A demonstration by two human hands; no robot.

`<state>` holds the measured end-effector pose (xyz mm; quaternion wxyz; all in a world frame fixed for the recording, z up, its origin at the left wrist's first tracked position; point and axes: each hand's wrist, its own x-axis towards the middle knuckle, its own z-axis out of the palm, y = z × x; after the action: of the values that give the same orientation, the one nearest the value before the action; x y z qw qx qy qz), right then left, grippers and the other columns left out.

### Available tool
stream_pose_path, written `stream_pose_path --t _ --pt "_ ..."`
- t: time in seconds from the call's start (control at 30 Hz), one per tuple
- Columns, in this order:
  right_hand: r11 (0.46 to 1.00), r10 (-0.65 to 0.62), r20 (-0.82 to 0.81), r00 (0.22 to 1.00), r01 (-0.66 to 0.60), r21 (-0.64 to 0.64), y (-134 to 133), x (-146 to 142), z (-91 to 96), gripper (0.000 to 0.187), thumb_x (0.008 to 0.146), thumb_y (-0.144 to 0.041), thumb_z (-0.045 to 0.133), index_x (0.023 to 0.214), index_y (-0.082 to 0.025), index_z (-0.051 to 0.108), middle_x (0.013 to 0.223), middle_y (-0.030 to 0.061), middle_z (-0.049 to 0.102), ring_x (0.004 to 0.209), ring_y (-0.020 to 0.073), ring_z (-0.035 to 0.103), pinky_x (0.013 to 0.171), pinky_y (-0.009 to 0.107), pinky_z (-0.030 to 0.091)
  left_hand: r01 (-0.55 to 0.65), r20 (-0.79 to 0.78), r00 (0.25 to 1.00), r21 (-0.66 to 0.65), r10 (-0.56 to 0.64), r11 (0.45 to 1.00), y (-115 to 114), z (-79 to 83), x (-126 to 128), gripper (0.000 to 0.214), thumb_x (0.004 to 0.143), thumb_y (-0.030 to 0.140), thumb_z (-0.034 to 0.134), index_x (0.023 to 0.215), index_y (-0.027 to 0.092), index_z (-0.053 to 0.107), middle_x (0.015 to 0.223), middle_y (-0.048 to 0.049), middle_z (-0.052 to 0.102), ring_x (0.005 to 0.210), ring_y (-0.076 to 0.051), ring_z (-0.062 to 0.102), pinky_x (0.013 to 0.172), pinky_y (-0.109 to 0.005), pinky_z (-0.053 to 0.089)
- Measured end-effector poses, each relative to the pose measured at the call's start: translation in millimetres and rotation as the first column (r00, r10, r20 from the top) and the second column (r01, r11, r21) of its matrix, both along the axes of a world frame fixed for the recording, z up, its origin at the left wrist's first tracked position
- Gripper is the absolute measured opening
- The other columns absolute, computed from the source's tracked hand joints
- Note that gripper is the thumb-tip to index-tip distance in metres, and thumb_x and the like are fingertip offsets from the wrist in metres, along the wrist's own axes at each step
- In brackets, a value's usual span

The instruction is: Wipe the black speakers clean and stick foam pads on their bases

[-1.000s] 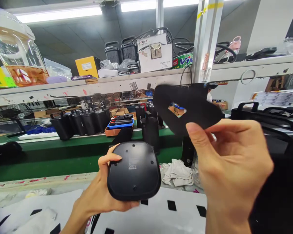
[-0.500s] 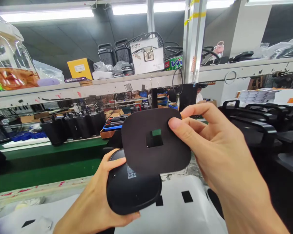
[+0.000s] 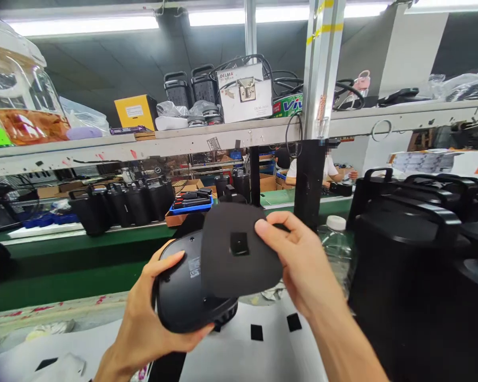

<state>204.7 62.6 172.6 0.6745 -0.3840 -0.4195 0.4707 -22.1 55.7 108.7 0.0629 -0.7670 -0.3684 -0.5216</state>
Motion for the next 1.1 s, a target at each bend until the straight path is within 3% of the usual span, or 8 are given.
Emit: stream_pose_path --t 0.1,0.2,0.37,0.47,0.57,0.73,1.0,1.1 --pt "0.972 0.199 -0.093 0.976 -0.208 -0.105 8 -14 -8.2 0.042 0.059 -0.041 0.089 0.081 -0.021 0.059 0.061 -0.0017 0.066 0.047 0.0114 0.059 0.04 0.017 0.046 0.112 0.029 0.993 0.126 -0.117 0.986 4 -2.4 -1 0.089 0.055 0.036 0.085 0.132 0.019 0.044 0.143 -0.0205 0.045 0.129 -0.035 0.054 0.1 -0.047 0.051" --pt "0.961 0.233 -0.145 0.962 -0.251 -0.12 6 -11 -4.7 0.039 0.06 -0.041 0.089 0.077 -0.019 0.061 0.062 -0.0018 0.064 0.048 0.0089 0.057 0.042 0.015 0.046 0.231 0.045 0.97 0.143 -0.24 0.962 4 -5.8 0 0.089 0.057 0.031 0.088 0.134 0.02 0.045 0.145 -0.02 0.045 0.131 -0.034 0.052 0.104 -0.045 0.048" --pt "0.989 0.013 -0.124 0.992 -0.031 -0.144 -11 -1 9.8 0.042 0.051 -0.039 0.092 0.072 -0.02 0.061 0.058 -0.0032 0.064 0.043 0.0071 0.054 0.039 0.012 0.043 0.297 -0.102 0.952 0.103 -0.287 0.949 7 -13.4 -1 0.09 0.063 0.033 0.088 0.138 0.022 0.039 0.15 -0.0214 0.038 0.133 -0.032 0.05 0.102 -0.042 0.05" --pt "0.986 -0.008 -0.039 0.999 0.002 -0.166 -18 2 9.0 0.048 0.042 -0.038 0.094 0.071 -0.022 0.06 0.053 -0.002 0.064 0.04 0.0106 0.055 0.035 0.014 0.041 0.327 -0.129 0.939 0.06 -0.318 0.943 13 -15.4 -3 0.118 0.052 0.052 0.09 0.146 0.022 0.027 0.147 -0.024 0.041 0.134 -0.037 0.049 0.102 -0.046 0.05" --pt "0.989 -0.04 0.078 0.996 0.051 -0.139 -19 9 3.7 0.05 0.036 -0.038 0.095 0.07 -0.023 0.061 0.054 0.002 0.066 0.041 0.0157 0.058 0.035 0.018 0.045 0.278 -0.14 0.95 -0.033 -0.28 0.96 15 -13.4 -1 0.135 0.046 0.052 0.092 0.152 0.021 0.015 0.144 -0.0251 0.045 0.128 -0.04 0.054 0.101 -0.048 0.052" --pt "0.939 -0.342 0.03 0.939 0.343 -0.012 -16 26 5.6 0.044 0.039 -0.036 0.095 0.071 -0.026 0.066 0.057 0.0001 0.066 0.04 0.0129 0.057 0.034 0.016 0.045 0.257 -0.115 0.956 -0.121 -0.271 0.959 8 -3.3 3 0.142 0.038 0.043 0.095 0.152 0.029 0.012 0.137 -0.0183 0.054 0.116 -0.038 0.064 0.093 -0.045 0.057" --pt "0.945 -0.325 0.057 0.944 0.327 -0.025 -7 38 0.0 0.046 0.036 -0.028 0.095 0.074 -0.026 0.068 0.06 0.0019 0.068 0.04 0.0173 0.059 0.033 0.021 0.047 0.207 -0.095 0.973 -0.055 -0.212 0.977 10 -3.4 1 0.157 0.029 0.036 0.097 0.154 0.031 0.003 0.137 -0.0164 0.054 0.118 -0.038 0.063 0.09 -0.044 0.059" --pt "0.97 -0.225 0.121 0.967 0.234 -0.069 -9 25 -4.6 0.05 0.037 -0.032 0.095 0.077 -0.025 0.066 0.06 0.002 0.068 0.042 0.0182 0.059 0.034 0.022 0.046 0.214 -0.097 0.97 -0.084 -0.222 0.973 8 1.3 3 0.153 0.032 0.035 0.097 0.153 0.035 0.004 0.136 -0.0137 0.054 0.116 -0.036 0.064 0.088 -0.042 0.06"
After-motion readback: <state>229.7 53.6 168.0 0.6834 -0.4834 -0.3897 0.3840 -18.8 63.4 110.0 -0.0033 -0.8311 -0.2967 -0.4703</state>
